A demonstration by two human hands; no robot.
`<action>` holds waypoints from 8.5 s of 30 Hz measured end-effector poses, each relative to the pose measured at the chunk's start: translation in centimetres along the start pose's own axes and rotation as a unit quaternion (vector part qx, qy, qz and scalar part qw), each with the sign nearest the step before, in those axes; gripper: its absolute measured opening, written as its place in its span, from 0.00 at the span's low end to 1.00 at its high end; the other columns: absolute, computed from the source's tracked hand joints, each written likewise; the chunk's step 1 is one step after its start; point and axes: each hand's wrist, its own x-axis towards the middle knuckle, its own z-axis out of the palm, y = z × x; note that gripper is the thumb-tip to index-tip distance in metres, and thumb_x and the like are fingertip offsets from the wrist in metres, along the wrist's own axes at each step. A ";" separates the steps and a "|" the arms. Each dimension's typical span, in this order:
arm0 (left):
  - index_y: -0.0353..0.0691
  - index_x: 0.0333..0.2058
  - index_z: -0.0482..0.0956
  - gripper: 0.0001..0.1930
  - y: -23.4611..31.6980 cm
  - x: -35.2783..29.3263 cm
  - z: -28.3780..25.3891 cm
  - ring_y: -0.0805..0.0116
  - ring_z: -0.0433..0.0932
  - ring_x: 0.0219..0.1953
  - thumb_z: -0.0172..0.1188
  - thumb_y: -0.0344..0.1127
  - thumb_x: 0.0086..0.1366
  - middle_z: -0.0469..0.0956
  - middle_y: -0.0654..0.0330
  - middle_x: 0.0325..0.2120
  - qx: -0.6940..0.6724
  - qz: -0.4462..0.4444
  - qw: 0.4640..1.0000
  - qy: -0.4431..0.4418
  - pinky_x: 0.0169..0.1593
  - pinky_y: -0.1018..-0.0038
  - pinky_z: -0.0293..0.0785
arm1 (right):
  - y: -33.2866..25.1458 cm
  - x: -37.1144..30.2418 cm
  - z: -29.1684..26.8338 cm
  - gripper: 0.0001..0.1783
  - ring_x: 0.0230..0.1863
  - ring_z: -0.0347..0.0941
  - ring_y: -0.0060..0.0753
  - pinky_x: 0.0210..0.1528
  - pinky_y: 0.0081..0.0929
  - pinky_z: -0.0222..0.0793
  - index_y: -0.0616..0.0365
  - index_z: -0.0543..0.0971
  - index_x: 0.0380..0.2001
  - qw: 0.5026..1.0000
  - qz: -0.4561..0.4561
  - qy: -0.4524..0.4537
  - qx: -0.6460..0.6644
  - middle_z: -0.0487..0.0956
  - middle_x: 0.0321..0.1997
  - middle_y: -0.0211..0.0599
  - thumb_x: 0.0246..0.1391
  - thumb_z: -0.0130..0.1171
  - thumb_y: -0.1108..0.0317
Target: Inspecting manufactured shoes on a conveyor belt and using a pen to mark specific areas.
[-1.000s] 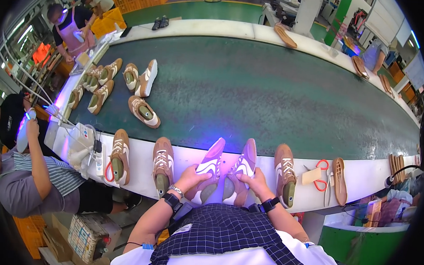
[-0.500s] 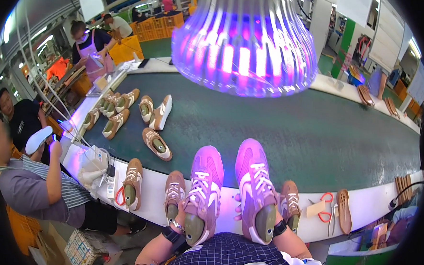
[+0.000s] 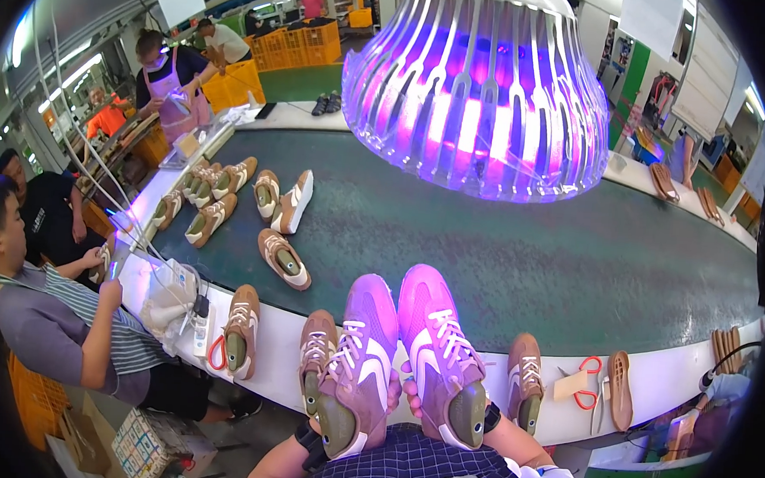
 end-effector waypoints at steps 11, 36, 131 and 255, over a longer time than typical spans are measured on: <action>0.39 0.57 0.63 0.32 2.7 -0.1 5.6 0.57 0.71 0.53 0.56 0.48 0.56 0.70 0.53 0.51 -0.063 0.308 0.948 0.056 0.58 0.57 0.65 | -2.3 0.1 4.8 0.37 0.58 0.65 0.47 0.61 0.47 0.60 0.58 0.60 0.59 0.878 -0.376 0.155 -0.254 0.66 0.58 0.48 0.47 0.57 0.58; 0.41 0.55 0.62 0.28 1.2 -0.4 4.6 0.60 0.72 0.52 0.59 0.40 0.56 0.70 0.56 0.50 -0.056 0.271 0.948 0.157 0.49 0.64 0.76 | -0.3 -0.5 2.6 0.23 0.44 0.74 0.31 0.34 0.27 0.74 0.57 0.66 0.53 0.822 -0.412 0.311 -0.241 0.74 0.47 0.36 0.56 0.53 0.61; 0.39 0.61 0.54 0.52 2.2 -5.0 3.6 0.61 0.65 0.56 0.58 0.24 0.28 0.62 0.55 0.57 0.224 0.189 0.955 0.036 0.58 0.71 0.63 | -0.7 -4.7 2.4 0.46 0.49 0.70 0.34 0.55 0.26 0.61 0.66 0.65 0.55 0.836 -0.206 0.284 -0.422 0.74 0.49 0.39 0.23 0.61 0.66; 0.41 0.65 0.44 0.56 -3.2 -4.1 2.0 0.43 0.60 0.60 0.61 0.38 0.32 0.53 0.39 0.60 0.084 0.072 0.987 -0.115 0.61 0.49 0.56 | -2.7 2.7 13.7 0.11 0.19 0.69 0.19 0.19 0.18 0.68 0.62 0.71 0.38 0.720 -0.415 0.142 -0.538 0.72 0.25 0.32 0.62 0.47 0.64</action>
